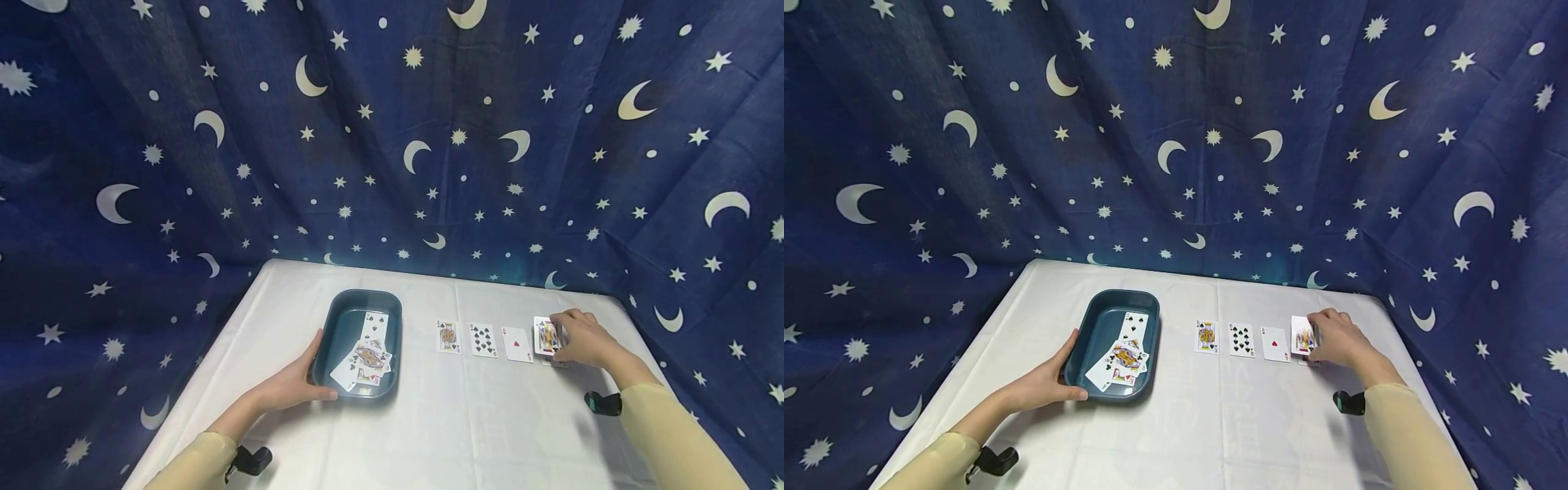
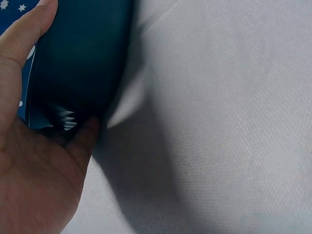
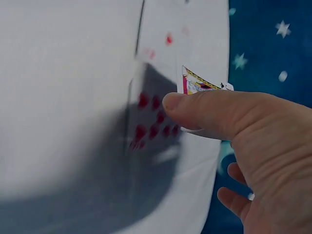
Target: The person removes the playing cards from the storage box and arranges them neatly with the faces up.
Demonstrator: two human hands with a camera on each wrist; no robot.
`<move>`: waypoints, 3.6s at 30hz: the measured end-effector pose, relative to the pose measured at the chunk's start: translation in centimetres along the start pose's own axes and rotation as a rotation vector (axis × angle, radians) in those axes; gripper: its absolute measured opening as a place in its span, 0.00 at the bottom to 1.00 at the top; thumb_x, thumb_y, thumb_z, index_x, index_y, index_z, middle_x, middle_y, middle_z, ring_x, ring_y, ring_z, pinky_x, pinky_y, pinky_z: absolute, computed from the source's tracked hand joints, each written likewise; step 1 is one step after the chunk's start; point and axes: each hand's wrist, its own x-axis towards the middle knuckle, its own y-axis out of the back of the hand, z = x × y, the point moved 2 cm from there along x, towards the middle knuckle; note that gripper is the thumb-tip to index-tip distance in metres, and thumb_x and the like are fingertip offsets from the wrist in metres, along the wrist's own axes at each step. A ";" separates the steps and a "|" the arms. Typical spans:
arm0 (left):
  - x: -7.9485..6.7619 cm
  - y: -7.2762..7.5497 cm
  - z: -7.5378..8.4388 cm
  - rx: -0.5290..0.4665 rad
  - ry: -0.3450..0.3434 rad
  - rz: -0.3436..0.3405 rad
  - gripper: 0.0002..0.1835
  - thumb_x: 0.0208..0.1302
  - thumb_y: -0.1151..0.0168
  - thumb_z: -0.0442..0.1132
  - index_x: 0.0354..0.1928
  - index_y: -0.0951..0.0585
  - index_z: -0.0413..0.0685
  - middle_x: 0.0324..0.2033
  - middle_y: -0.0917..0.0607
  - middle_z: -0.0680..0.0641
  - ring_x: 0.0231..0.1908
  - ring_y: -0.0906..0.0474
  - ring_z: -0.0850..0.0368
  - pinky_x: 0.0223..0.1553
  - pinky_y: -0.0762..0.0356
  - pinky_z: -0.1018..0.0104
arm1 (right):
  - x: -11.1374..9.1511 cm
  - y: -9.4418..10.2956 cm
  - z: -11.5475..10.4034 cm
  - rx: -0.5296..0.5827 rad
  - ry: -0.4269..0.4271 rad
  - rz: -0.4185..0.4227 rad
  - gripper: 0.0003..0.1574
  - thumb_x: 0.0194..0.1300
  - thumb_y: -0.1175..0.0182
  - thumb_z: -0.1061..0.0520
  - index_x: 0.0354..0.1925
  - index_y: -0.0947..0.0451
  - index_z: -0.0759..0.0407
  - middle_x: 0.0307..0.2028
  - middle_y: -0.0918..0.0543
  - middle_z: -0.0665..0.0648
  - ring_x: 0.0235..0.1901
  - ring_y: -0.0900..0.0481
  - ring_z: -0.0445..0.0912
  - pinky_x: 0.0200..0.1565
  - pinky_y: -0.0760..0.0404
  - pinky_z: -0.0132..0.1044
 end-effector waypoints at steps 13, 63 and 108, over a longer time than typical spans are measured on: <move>0.0 0.0 -0.1 0.016 0.012 -0.005 0.68 0.40 0.26 0.58 0.71 0.70 0.68 0.71 0.63 0.55 0.70 0.64 0.54 0.66 0.55 0.51 | -1.5 -0.8 5.4 -0.068 -0.082 -0.089 0.59 0.33 0.24 0.40 0.59 0.34 0.68 0.52 0.33 0.73 0.51 0.39 0.70 0.47 0.39 0.71; 0.0 0.1 0.0 -0.004 0.023 -0.016 0.67 0.41 0.26 0.57 0.69 0.70 0.74 0.71 0.64 0.60 0.69 0.65 0.59 0.66 0.56 0.53 | -1.4 -1.2 7.3 0.048 -0.197 -0.280 0.54 0.42 0.29 0.54 0.65 0.41 0.64 0.56 0.44 0.78 0.49 0.40 0.74 0.41 0.37 0.74; 0.1 -0.2 -0.4 0.001 -0.013 0.000 0.68 0.40 0.25 0.57 0.72 0.68 0.59 0.72 0.62 0.51 0.70 0.62 0.51 0.65 0.53 0.50 | 5.7 -3.1 -23.6 0.020 0.520 0.184 0.36 0.58 0.41 0.47 0.65 0.35 0.46 0.62 0.33 0.49 0.63 0.41 0.48 0.63 0.43 0.49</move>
